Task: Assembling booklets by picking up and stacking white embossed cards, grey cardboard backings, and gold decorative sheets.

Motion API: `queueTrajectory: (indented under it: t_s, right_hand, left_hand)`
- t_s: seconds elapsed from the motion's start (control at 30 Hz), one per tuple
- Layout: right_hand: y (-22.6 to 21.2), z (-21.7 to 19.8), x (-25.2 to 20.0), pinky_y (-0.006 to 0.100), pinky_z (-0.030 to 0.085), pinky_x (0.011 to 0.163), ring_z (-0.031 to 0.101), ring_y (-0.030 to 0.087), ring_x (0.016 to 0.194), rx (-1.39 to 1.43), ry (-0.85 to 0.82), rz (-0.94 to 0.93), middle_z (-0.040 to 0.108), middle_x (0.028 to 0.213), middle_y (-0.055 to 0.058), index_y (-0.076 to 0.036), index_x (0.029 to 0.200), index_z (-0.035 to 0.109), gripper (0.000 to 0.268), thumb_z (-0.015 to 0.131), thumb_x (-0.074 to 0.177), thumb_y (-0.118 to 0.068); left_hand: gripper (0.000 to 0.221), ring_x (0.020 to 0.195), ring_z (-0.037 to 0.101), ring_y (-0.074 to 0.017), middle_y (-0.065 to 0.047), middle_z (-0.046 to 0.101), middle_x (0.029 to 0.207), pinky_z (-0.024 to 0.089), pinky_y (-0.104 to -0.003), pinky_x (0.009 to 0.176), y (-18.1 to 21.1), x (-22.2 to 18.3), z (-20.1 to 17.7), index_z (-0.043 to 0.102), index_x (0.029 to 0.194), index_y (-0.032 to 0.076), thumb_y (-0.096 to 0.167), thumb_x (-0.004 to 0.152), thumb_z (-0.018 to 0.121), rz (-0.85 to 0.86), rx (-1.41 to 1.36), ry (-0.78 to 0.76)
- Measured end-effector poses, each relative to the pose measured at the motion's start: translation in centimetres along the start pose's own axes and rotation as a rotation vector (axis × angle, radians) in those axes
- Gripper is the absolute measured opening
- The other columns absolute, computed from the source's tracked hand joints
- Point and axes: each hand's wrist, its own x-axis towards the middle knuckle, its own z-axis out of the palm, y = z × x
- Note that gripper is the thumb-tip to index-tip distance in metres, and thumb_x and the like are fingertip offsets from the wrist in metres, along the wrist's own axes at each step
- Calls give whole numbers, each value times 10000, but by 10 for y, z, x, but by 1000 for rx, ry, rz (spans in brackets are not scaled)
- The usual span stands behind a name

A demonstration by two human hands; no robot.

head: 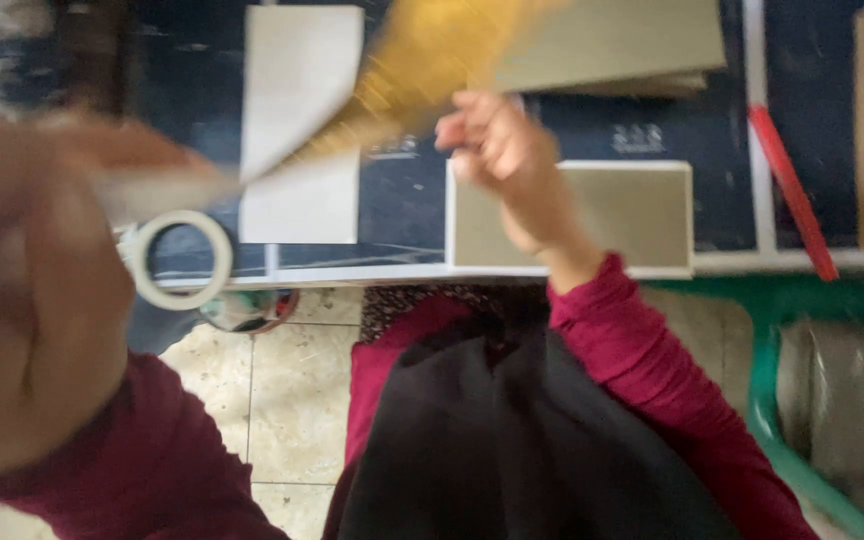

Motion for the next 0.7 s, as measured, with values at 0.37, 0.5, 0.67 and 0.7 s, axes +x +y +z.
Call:
queueTrajectory:
  t_s: [0.37,0.5,0.67,0.7]
  right_hand:
    - [-57,-132,-139,303,652,805,671,141,896,-90,522,-31,676,1052,52,-59,1234,613,316,721,944,7]
    - [-57,-155,-160,219,513,957,637,124,1010,-316,532,56,696,1149,120,52,1316,598,387,694,944,6]
    - [-26,-172,-169,231,569,643,642,93,710,-551,667,136,587,903,86,42,1318,649,495,726,846,170]
    - [-25,-172,-167,231,569,643,642,93,710,-551,664,136,587,903,86,42,1318,649,495,726,846,170]
  left_hand:
    - [86,591,332,-52,11,398,693,418,-246,542,79,60,134,461,1097,53,-34,1101,462,-666,-1056,-142]
    - [75,721,531,-96,1,504,843,518,-244,563,80,32,211,516,1088,121,156,1121,458,-811,-1074,-471]
    - [596,785,744,-395,-326,684,1005,623,-495,636,95,26,234,538,1411,-133,-163,837,697,-578,-932,-504]
    - [596,785,744,-395,-326,684,1005,623,-495,636,98,25,235,538,1411,-133,-163,837,697,-580,-930,-503]
